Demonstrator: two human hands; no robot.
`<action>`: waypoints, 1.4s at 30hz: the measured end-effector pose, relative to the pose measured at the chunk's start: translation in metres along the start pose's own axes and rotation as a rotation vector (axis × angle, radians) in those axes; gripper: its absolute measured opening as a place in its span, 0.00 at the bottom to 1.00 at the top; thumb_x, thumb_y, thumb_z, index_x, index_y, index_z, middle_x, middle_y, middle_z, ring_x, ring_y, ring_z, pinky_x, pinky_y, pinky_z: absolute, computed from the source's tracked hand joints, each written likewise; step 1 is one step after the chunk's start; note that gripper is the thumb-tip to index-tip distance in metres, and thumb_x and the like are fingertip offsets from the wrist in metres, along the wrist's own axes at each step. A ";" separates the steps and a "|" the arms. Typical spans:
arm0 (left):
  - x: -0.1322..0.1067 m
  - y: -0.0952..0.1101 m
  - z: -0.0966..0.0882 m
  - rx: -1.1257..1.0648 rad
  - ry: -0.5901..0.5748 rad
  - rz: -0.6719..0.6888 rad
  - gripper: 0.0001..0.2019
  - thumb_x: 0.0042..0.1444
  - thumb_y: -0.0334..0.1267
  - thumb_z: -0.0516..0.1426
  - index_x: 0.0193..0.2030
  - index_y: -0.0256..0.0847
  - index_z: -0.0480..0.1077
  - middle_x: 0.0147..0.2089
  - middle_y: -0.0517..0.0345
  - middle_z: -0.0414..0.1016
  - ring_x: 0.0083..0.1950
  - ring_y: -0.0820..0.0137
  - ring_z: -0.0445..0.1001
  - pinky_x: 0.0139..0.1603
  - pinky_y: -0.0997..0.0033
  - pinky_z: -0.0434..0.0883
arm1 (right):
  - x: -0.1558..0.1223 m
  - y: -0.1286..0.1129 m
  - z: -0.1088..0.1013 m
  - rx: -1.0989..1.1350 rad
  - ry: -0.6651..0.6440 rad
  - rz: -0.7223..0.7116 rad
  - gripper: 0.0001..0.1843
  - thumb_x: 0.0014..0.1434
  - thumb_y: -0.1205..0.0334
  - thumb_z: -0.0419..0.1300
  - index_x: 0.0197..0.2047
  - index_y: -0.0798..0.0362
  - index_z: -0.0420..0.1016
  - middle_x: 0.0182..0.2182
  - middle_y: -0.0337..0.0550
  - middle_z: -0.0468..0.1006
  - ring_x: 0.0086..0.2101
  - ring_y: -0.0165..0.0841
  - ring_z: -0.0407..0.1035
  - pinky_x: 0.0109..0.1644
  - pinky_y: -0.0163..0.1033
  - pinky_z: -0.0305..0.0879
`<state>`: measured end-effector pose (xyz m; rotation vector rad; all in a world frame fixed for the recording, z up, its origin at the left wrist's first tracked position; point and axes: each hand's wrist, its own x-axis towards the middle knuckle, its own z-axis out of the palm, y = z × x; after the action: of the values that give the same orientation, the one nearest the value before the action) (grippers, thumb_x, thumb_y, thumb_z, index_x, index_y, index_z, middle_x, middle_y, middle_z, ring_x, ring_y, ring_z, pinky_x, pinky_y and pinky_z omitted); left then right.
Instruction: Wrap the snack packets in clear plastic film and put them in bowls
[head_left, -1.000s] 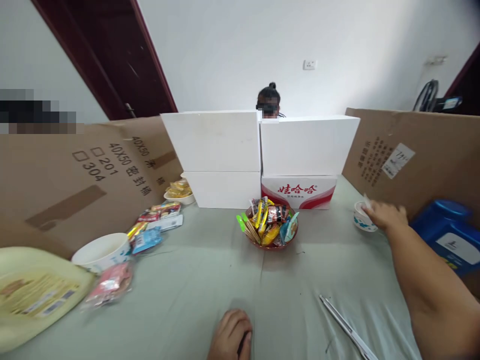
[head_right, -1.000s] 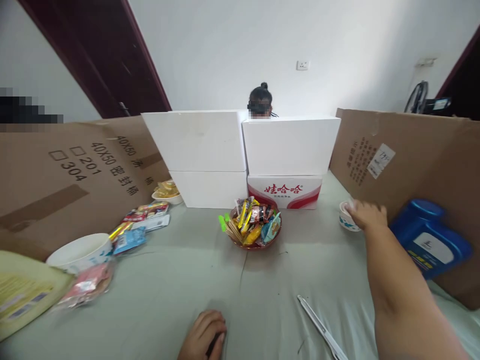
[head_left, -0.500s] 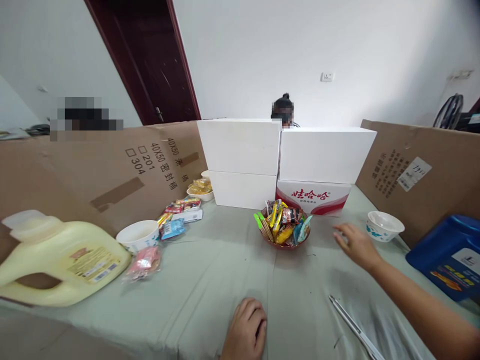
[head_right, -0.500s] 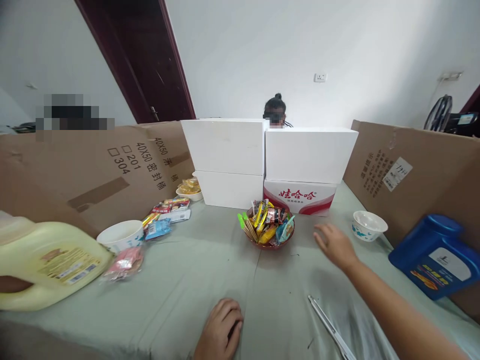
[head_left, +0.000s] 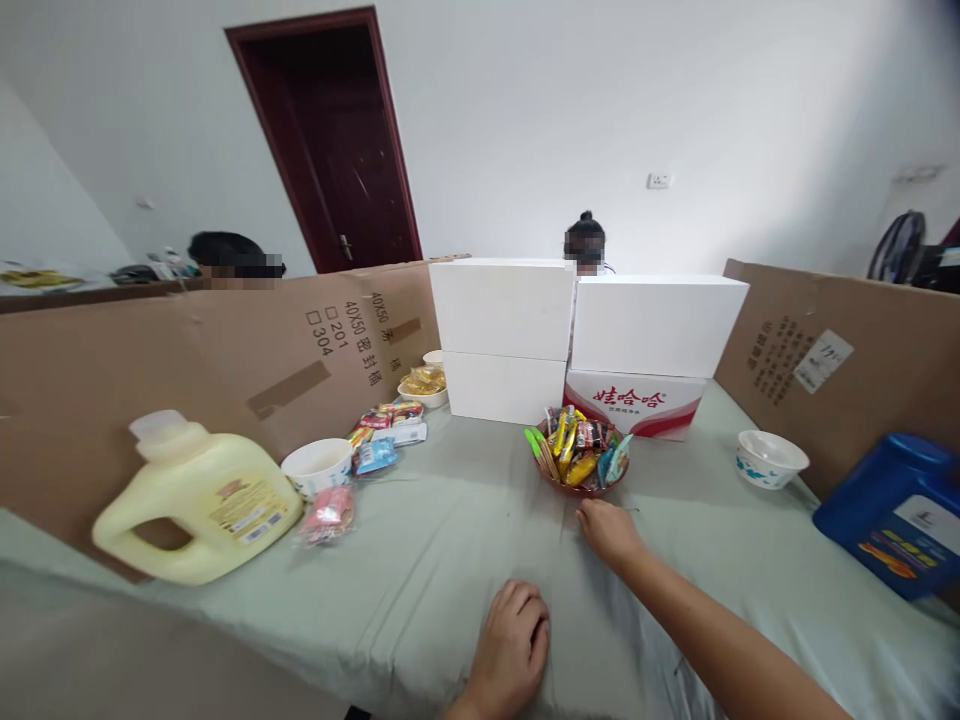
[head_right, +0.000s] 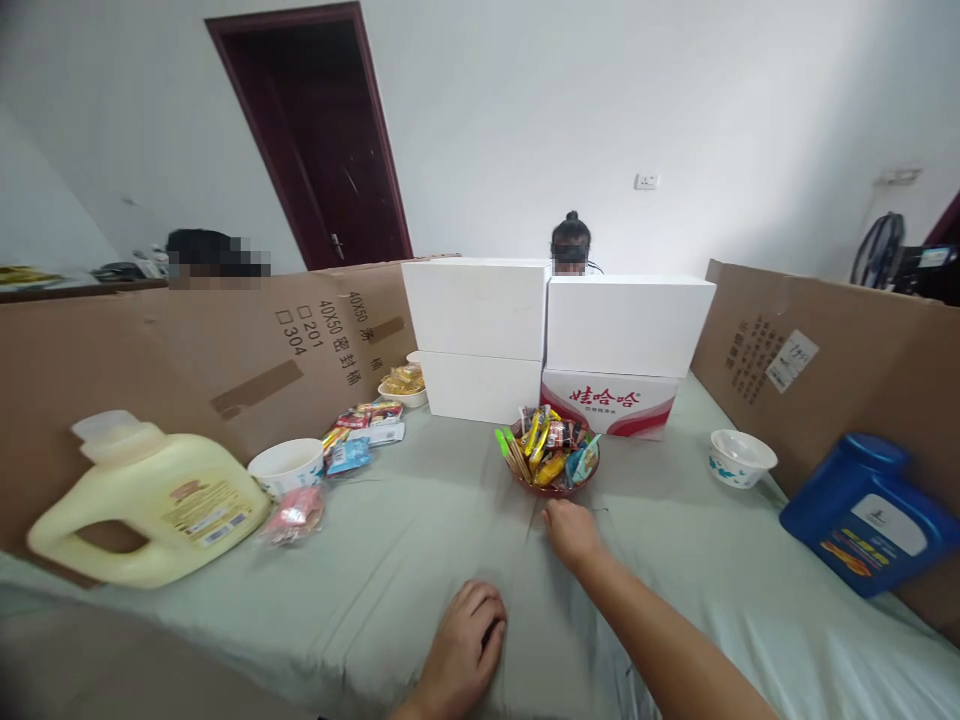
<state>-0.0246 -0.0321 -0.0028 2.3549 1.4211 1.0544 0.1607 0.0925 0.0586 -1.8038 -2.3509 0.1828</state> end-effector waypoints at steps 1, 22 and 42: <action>0.000 0.000 0.000 -0.002 -0.002 0.005 0.08 0.55 0.24 0.50 0.33 0.40 0.66 0.37 0.52 0.70 0.42 0.63 0.68 0.43 0.61 0.69 | -0.003 0.004 -0.004 -0.002 0.020 0.010 0.14 0.66 0.61 0.47 0.40 0.52 0.74 0.39 0.48 0.77 0.41 0.38 0.73 0.44 0.38 0.64; 0.001 -0.010 0.002 0.039 -0.007 0.053 0.08 0.60 0.30 0.50 0.33 0.40 0.69 0.37 0.53 0.71 0.41 0.63 0.70 0.42 0.61 0.71 | -0.037 0.047 -0.016 -0.013 0.139 0.184 0.09 0.66 0.58 0.51 0.43 0.49 0.72 0.44 0.42 0.75 0.39 0.32 0.72 0.39 0.34 0.60; 0.000 -0.015 0.004 0.099 0.064 0.148 0.09 0.62 0.36 0.50 0.34 0.42 0.70 0.37 0.52 0.73 0.40 0.63 0.73 0.39 0.64 0.74 | -0.145 0.165 -0.038 -0.257 0.182 0.622 0.13 0.67 0.57 0.47 0.43 0.50 0.72 0.42 0.46 0.76 0.35 0.35 0.74 0.30 0.37 0.59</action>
<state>-0.0325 -0.0233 -0.0133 2.5533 1.3675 1.1301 0.3610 -0.0053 0.0538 -2.5039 -1.6900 -0.2100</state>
